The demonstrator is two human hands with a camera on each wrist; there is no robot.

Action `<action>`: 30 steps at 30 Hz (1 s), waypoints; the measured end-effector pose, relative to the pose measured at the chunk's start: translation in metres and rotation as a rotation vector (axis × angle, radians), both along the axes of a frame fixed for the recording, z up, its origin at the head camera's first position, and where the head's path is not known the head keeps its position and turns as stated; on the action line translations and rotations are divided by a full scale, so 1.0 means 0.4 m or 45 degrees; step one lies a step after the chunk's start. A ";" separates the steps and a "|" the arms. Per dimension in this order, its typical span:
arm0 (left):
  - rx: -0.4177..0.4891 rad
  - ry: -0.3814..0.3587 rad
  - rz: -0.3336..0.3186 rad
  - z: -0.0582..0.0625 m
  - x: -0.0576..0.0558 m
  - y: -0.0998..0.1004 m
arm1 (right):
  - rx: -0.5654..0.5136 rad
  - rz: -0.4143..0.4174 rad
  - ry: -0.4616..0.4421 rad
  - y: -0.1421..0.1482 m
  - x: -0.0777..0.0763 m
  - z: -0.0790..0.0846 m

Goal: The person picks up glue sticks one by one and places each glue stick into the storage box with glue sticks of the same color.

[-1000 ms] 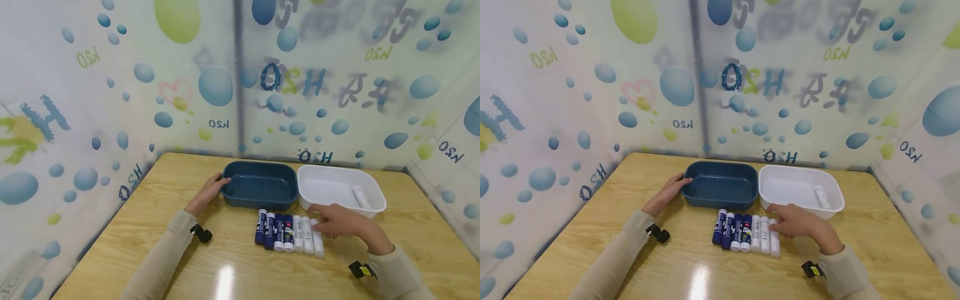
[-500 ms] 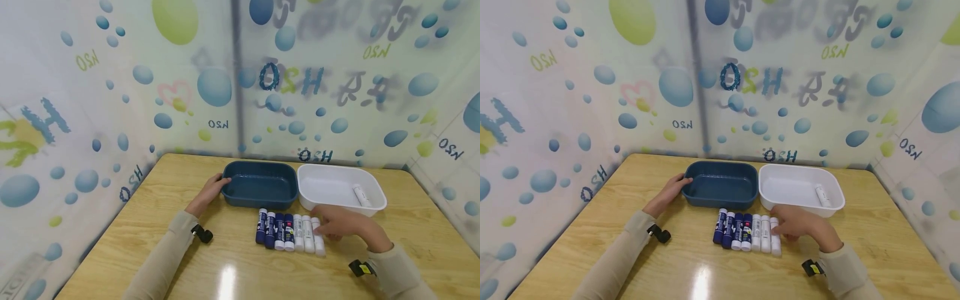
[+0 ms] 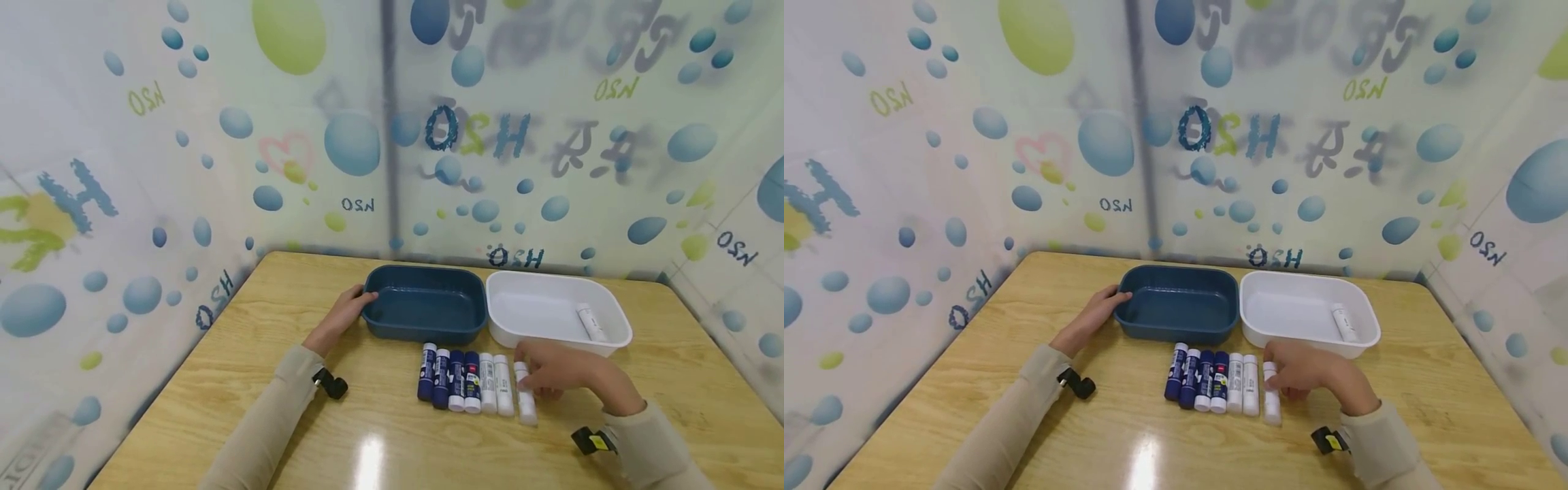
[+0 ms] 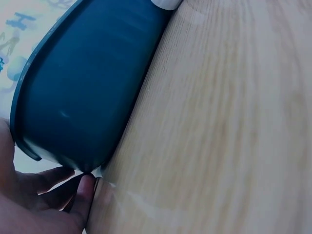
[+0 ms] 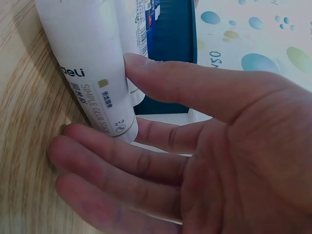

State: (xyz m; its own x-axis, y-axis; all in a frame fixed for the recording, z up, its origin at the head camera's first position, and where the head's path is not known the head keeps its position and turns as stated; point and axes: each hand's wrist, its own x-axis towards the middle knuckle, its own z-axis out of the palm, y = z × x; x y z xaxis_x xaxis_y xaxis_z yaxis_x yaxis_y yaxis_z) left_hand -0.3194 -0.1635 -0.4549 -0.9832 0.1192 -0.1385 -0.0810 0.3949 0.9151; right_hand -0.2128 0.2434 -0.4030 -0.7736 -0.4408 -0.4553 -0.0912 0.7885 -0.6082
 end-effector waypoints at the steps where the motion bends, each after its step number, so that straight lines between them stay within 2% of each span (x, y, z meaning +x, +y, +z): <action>1: 0.001 0.001 -0.001 0.000 0.000 0.000 | 0.004 -0.002 -0.004 0.000 0.000 -0.001; 30: 0.023 0.008 -0.013 -0.002 0.008 -0.006 | 0.060 0.021 -0.008 -0.010 0.007 -0.006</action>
